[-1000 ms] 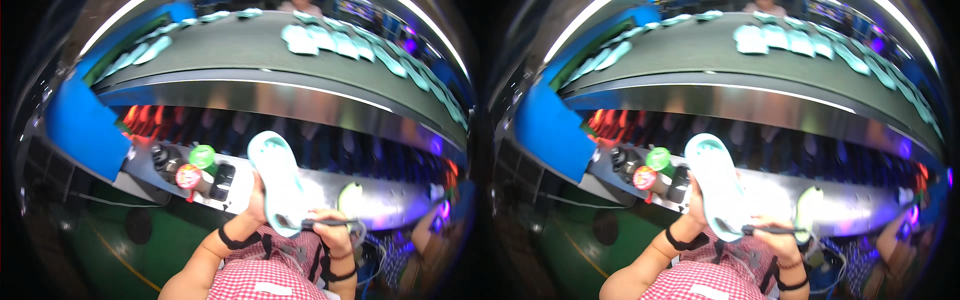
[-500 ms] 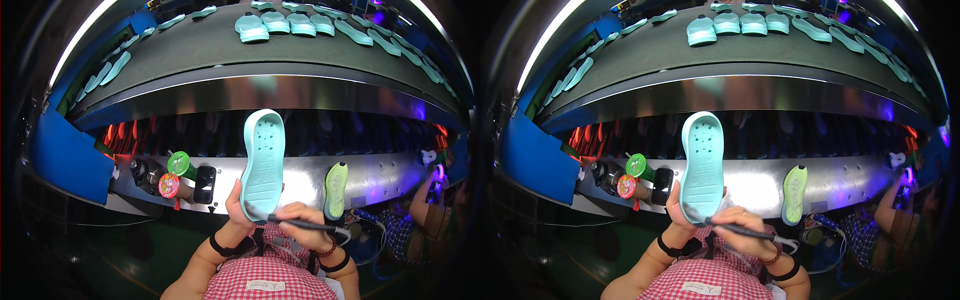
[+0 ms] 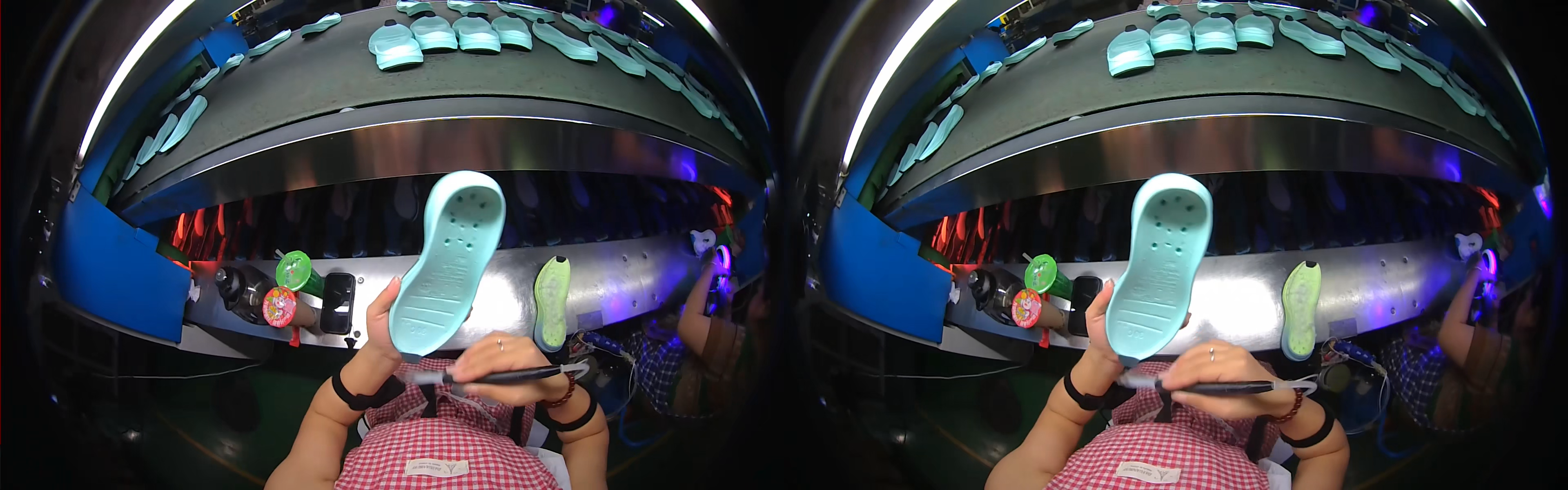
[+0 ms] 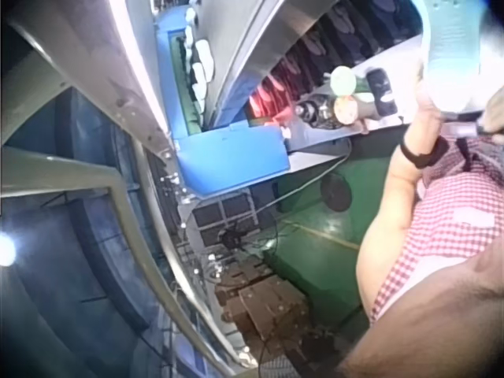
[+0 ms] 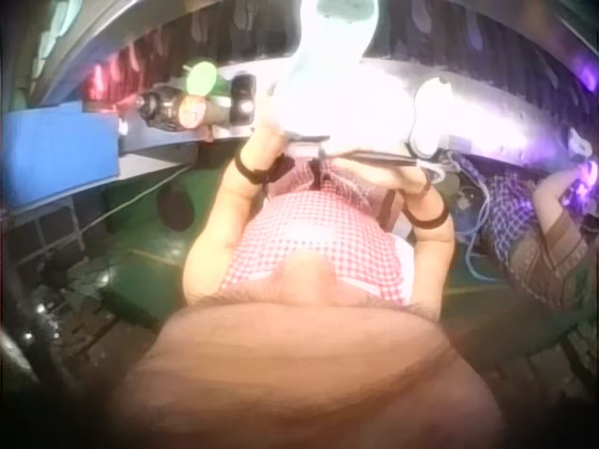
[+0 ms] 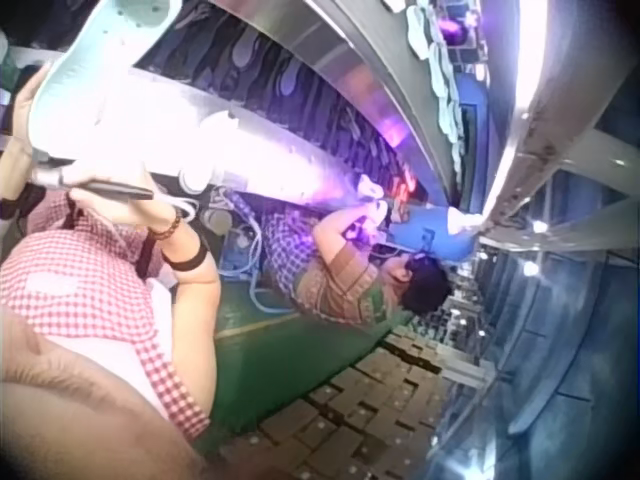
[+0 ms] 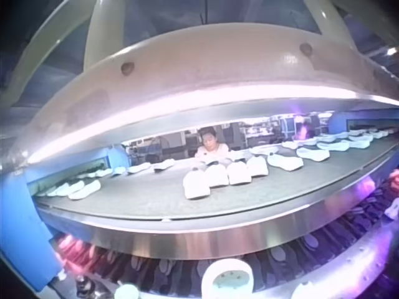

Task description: Applying adhesive to the interior of a blue shoe sole using a hand-held brush in a factory setting.

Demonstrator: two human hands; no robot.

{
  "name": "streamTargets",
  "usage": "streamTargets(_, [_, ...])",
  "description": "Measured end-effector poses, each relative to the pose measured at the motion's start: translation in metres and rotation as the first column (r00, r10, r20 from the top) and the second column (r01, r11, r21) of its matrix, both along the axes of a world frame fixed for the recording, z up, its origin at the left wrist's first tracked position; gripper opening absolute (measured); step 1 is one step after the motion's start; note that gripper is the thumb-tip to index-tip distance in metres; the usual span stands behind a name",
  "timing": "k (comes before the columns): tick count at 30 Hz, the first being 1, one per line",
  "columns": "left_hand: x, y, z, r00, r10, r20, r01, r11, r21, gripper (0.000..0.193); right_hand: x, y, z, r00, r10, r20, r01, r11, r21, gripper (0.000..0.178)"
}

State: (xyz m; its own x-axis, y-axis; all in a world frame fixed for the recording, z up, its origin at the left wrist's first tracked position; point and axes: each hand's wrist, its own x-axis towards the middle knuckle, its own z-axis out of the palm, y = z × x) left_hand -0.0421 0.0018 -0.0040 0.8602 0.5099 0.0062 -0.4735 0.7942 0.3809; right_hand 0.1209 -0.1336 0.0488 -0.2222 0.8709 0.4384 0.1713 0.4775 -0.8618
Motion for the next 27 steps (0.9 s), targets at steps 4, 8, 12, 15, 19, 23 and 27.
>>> streamTargets(4, [-0.004,0.008,0.006,0.910,-0.211,-0.356,0.209,0.977,-0.043,0.057,0.012,-0.002,0.002,0.987,-0.136,0.088,0.138,0.990,-0.009,0.020])
streamTargets(8, [-0.005,0.009,0.012,0.836,-0.299,-0.460,0.390,0.913,0.116,0.044,0.027,-0.002,-0.001,0.936,0.201,0.290,-0.179,0.979,-0.100,0.027])
streamTargets(12, [-0.008,0.007,0.020,0.763,-0.326,-0.559,0.442,0.893,0.083,0.043,0.033,-0.003,0.001,0.951,0.097,0.292,-0.075,0.994,-0.085,0.035])
streamTargets(15, [-0.010,0.008,0.021,0.683,-0.299,-0.667,0.480,0.872,0.100,0.041,0.032,-0.006,0.006,0.839,0.218,0.499,-0.175,0.976,-0.132,0.031])
streamTargets(19, [-0.015,0.013,0.018,0.722,-0.295,-0.626,0.469,0.874,0.130,0.042,0.043,-0.009,0.013,0.828,0.135,0.544,-0.066,0.987,-0.145,0.028])
streamTargets(23, [-0.017,0.017,0.016,0.764,-0.230,-0.603,0.413,0.892,0.182,0.046,0.056,-0.010,0.016,0.833,0.066,0.549,0.009,0.991,-0.133,0.025])
streamTargets(27, [-0.006,0.009,0.007,0.859,-0.279,-0.429,0.321,0.947,0.027,0.052,0.048,-0.014,0.005,0.993,-0.048,0.103,0.080,0.942,-0.327,0.024])
